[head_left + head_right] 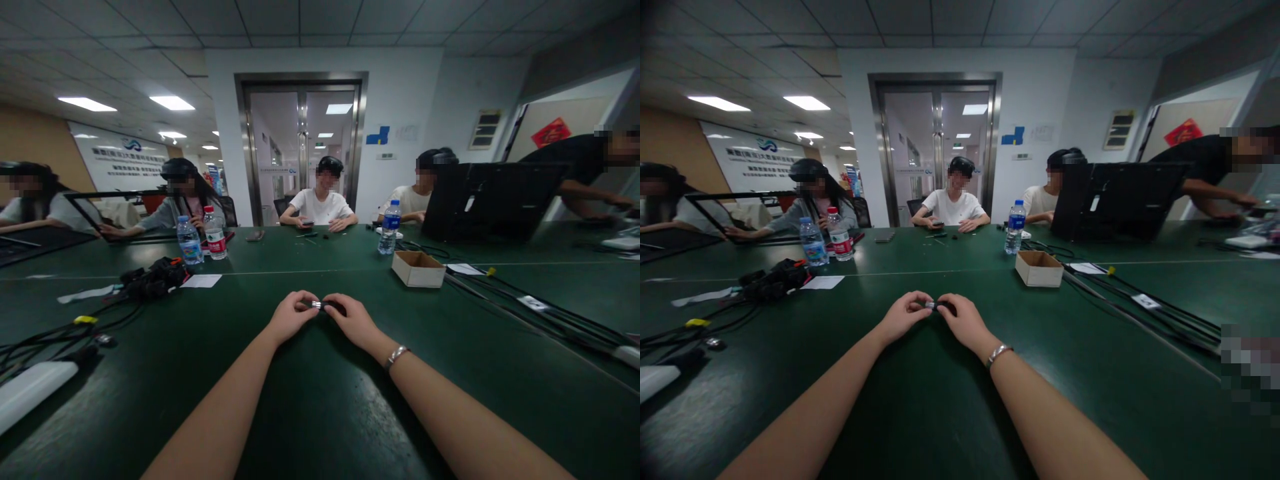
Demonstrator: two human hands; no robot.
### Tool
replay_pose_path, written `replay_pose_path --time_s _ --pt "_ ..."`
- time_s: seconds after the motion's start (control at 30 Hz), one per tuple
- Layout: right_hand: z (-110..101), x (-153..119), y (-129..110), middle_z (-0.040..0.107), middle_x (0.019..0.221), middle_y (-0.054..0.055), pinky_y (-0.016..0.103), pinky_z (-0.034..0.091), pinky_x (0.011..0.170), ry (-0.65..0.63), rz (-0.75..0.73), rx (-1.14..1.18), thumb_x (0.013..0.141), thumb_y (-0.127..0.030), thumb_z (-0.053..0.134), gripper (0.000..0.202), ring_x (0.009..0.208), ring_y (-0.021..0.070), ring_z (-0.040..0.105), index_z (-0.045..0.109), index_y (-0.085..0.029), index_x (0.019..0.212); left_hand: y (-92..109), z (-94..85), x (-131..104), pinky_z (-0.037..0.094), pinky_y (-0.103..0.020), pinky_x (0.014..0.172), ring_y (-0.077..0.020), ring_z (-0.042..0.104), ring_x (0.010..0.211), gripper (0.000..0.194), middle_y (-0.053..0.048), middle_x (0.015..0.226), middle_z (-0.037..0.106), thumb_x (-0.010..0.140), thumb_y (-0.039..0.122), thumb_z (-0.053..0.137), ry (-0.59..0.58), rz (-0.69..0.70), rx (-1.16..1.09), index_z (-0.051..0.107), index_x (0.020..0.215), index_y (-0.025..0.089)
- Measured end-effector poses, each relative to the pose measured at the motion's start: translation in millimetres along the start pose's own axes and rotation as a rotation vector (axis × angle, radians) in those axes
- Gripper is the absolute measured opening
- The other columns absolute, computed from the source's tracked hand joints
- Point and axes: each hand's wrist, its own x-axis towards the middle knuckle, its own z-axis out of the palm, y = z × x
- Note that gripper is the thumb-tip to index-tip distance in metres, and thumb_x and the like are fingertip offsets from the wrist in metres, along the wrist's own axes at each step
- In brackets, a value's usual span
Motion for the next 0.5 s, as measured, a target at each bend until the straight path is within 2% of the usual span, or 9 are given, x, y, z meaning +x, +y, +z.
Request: replay_pose_path --time_s 0.13,0.27,0.33,0.43,0.5 --pt "1 0 0 0.066 0.1 0.006 0.033 0.046 0.083 -0.002 -0.012 -0.005 0.085 -0.029 0.052 0.024 0.089 0.0178 0.059 0.064 -0.019 0.104 6 -0.1 -2 0.046 -0.033 0.083 -0.0198 0.058 0.093 0.038 -0.008 0.107 0.06 0.075 0.047 0.062 0.047 -0.024 0.081 0.064 0.101 0.02" --pt "1 0 0 0.066 0.099 0.006 0.033 0.046 0.082 0.006 -0.007 -0.009 0.085 -0.029 0.053 0.024 0.088 0.0175 0.059 0.064 -0.019 0.104 7 0.2 -1 0.044 -0.033 0.084 -0.0209 0.057 0.091 0.046 -0.007 0.099 0.059 0.079 0.059 0.049 0.045 -0.032 0.245 0.068 0.081 0.018" --pt "1 0 0 0.066 0.099 0.006 0.033 0.046 0.082 0.009 -0.011 -0.003 0.085 -0.029 0.054 0.024 0.088 0.0173 0.059 0.064 -0.019 0.104 4 0.9 0 0.044 -0.032 0.084 -0.0203 0.057 0.091 0.042 -0.007 0.099 0.058 0.078 0.057 0.051 0.04 -0.015 0.252 0.068 0.08 0.018" --pt "0 0 -1 0.066 0.098 0.005 0.033 0.046 0.082 0.012 -0.01 0.005 0.084 -0.029 0.054 0.023 0.088 0.0172 0.059 0.065 -0.02 0.103 -1 2.1 1 0.046 -0.03 0.082 -0.0181 0.059 0.089 0.03 -0.006 0.103 0.057 0.076 0.046 0.06 0.031 0.013 0.159 0.066 0.091 0.02" --pt "-1 0 -2 0.066 0.098 0.005 0.032 0.045 0.082 0.009 -0.008 0.008 0.084 -0.028 0.054 0.023 0.088 0.0172 0.059 0.065 -0.02 0.103 -2 2.6 2 0.047 -0.029 0.081 -0.0172 0.06 0.089 0.03 -0.006 0.106 0.057 0.074 0.041 0.063 0.015 0.015 0.11 0.064 0.097 0.021"
